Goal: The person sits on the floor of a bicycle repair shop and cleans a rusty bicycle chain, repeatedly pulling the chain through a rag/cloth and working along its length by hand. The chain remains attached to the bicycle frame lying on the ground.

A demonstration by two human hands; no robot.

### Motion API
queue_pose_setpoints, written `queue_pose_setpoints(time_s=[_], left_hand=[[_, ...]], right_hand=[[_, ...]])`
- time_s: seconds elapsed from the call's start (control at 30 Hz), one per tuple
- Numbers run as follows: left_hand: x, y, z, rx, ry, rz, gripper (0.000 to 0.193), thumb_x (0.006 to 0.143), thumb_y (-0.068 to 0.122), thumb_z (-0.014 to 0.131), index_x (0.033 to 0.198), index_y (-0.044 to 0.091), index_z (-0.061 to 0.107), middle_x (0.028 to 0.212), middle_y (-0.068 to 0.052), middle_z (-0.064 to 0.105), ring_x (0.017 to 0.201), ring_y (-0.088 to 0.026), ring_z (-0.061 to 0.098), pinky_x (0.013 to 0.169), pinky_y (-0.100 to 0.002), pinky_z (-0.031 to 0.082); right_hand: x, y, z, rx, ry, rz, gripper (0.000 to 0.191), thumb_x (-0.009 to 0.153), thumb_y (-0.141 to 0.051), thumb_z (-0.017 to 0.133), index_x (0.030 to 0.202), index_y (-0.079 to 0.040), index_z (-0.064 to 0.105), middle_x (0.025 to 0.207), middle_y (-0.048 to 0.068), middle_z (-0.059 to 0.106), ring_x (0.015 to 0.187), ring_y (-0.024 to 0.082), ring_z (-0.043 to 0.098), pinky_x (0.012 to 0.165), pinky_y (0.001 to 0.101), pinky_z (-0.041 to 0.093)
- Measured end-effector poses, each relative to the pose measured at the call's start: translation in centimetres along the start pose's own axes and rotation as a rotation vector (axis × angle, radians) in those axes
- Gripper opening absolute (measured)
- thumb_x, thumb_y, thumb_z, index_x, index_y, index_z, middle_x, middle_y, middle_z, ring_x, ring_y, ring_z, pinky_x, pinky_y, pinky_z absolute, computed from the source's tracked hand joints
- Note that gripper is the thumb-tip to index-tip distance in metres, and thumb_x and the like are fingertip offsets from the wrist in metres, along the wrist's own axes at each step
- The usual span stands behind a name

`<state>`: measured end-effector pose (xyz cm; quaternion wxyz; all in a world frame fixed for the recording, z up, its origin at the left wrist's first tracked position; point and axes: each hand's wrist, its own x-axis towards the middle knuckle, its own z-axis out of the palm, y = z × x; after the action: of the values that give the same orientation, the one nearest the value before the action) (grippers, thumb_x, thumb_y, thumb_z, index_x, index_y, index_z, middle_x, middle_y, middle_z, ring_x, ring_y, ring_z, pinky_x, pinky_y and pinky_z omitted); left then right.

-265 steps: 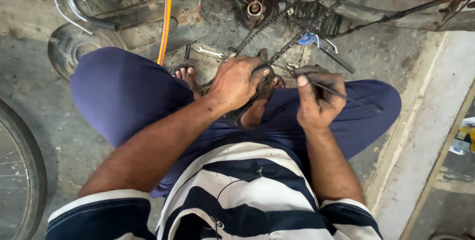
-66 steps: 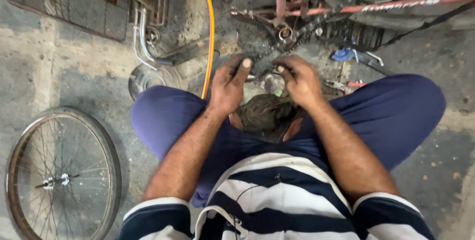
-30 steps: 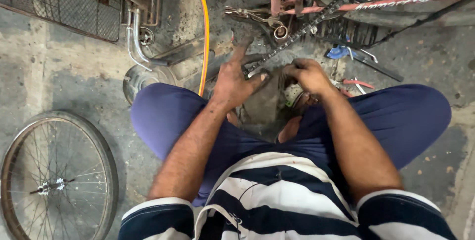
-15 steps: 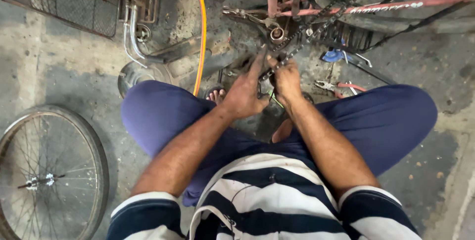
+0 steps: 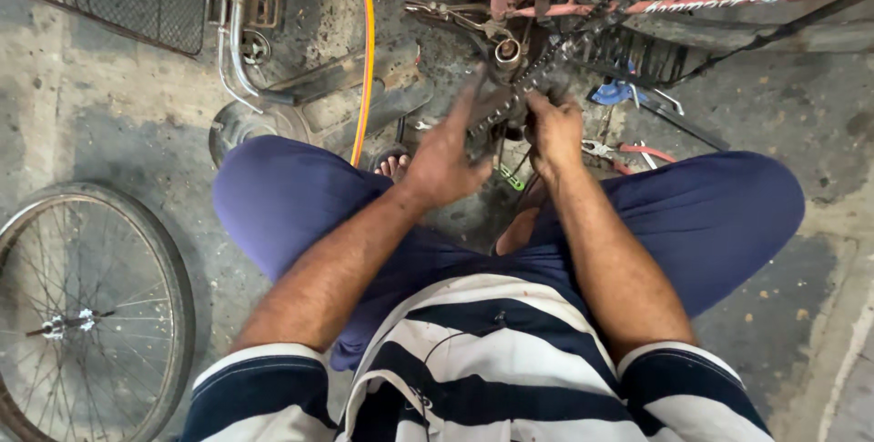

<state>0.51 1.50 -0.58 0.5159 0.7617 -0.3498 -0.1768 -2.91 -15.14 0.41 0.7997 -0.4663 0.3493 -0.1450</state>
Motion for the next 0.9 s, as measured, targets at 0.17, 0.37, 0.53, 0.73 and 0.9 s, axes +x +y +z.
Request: queue_pose_setpoints(time_s=[0.17,0.37,0.53,0.73,0.9], left_hand=[[0.6,0.2,-0.8,-0.162,0.083,-0.06,0.107,0.078,0.003,0.079,0.164,0.006,0.016,0.152,-0.025,0.053,0.144,-0.036,0.052,0.119,-0.04,0.042],[0.7,-0.7,-0.6,-0.166,0.083,-0.03,0.109,0.074,0.005,0.078,0.164,0.002,0.017,0.153,-0.025,0.047,0.144,-0.038,0.049,0.123,-0.041,0.038],[0.1,-0.8,-0.1,-0.083,0.011,0.028,0.114,0.072,0.01,0.08,0.162,-0.002,0.012,0.158,-0.031,0.034,0.15,-0.045,0.035,0.123,-0.043,0.035],[0.2,-0.9,-0.7,-0.128,0.012,-0.049,0.118,0.07,0.008,0.08,0.164,0.002,0.01,0.155,-0.026,0.039,0.146,-0.041,0.041,0.123,-0.044,0.036],[0.3,-0.7,-0.2,-0.567,-0.028,-0.18,0.117,0.071,0.005,0.074,0.168,0.012,0.009,0.137,-0.017,0.043,0.13,-0.032,0.054,0.107,-0.04,0.051]], right_hand=[[-1.6,0.1,-1.5,0.065,-0.089,0.035,0.009,0.1,-0.014,0.069,0.102,-0.007,0.064,0.077,0.001,0.065,0.055,0.01,0.055,0.045,0.0238,0.039],[-2.6,2.1,-1.0,-0.083,-0.139,0.046,0.005,0.097,-0.01,0.07,0.1,-0.006,0.068,0.08,0.002,0.065,0.058,0.009,0.054,0.05,0.0237,0.041],[-3.1,3.2,0.2,-0.057,-0.236,0.026,0.009,0.091,-0.004,0.07,0.099,-0.002,0.073,0.09,0.004,0.072,0.075,0.013,0.068,0.071,0.0277,0.057],[-3.0,2.7,-0.8,-0.203,-0.334,0.004,0.011,0.089,0.0,0.071,0.099,0.0,0.071,0.09,0.006,0.073,0.077,0.015,0.068,0.072,0.0291,0.057],[-2.4,2.3,-1.6,-0.075,-0.329,0.033,0.017,0.086,0.002,0.071,0.103,0.0,0.067,0.089,0.007,0.072,0.073,0.016,0.068,0.067,0.0298,0.056]])
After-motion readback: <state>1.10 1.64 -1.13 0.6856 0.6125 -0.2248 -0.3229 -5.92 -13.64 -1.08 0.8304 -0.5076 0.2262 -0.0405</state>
